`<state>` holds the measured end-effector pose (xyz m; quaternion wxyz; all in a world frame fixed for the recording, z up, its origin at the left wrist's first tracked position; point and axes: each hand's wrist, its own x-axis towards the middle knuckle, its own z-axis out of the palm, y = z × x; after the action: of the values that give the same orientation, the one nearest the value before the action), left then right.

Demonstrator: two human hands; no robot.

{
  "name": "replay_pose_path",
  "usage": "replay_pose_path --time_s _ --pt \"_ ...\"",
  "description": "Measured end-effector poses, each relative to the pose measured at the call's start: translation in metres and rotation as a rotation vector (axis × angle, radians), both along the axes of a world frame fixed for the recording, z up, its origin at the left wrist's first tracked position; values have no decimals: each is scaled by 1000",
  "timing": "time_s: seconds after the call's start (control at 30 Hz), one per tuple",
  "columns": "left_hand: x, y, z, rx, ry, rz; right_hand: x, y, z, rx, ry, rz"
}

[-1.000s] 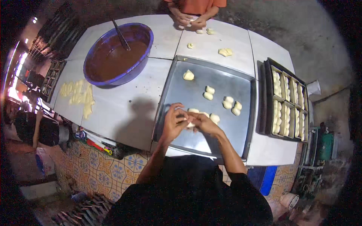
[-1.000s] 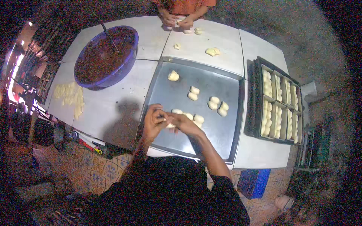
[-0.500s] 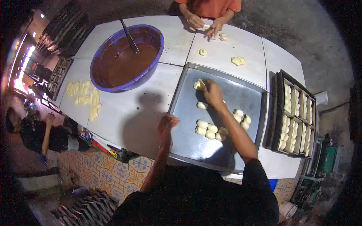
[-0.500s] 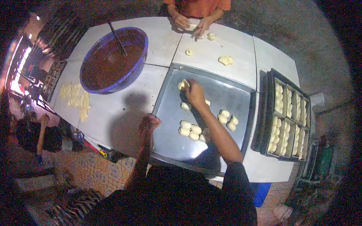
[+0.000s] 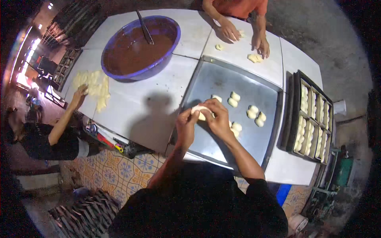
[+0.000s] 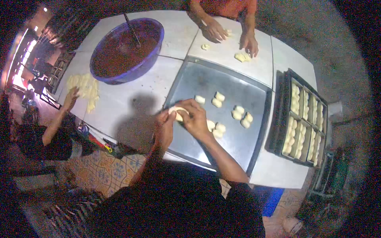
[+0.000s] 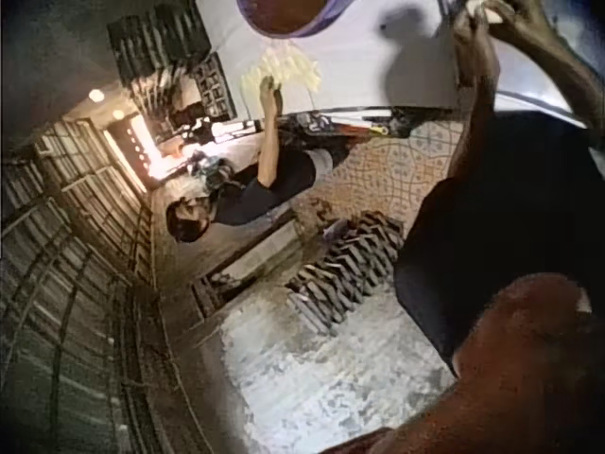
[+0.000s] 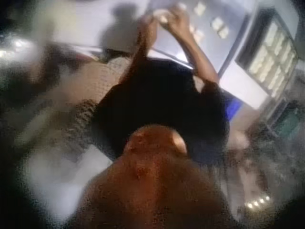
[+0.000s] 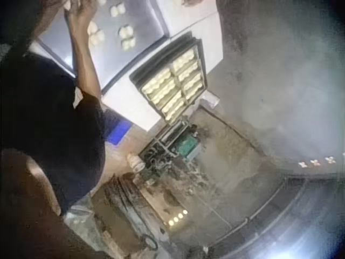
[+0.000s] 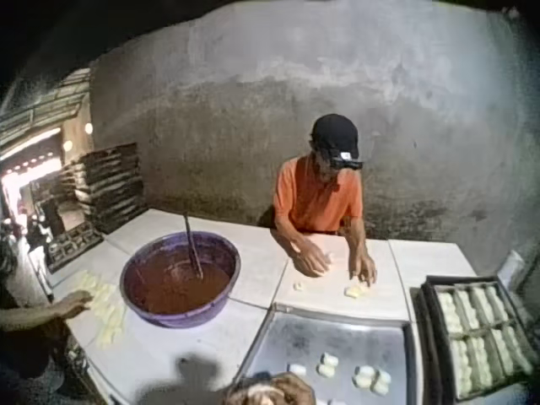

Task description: The person prepares filled bread dough by taking dough pieces, coating them with chocolate filling from a bowl, wrapping and shaping the dough by hand, and placing the shaped dough rolls onto a metal baking tray.

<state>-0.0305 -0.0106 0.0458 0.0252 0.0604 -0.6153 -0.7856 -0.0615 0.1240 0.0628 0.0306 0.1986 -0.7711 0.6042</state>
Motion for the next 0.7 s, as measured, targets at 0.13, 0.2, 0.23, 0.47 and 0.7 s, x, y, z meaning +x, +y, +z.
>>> replay_pose_path --time_s 0.13,0.2,0.23,0.47,0.7 --pt "6 13 -8 -121 63 36 6 5 13 4 65 -243" --pt "7 13 -6 214 40 -204 7 8 9 37 316 -212" --pt "7 9 -6 592 36 -339 11 2 3 35 322 -203" --pt "-12 -9 21 1170 -76 -731 25 11 -39 -620 -433 206" --pt "-239 -125 62 -713 92 2 5 7 -24 -623 -341 -48"
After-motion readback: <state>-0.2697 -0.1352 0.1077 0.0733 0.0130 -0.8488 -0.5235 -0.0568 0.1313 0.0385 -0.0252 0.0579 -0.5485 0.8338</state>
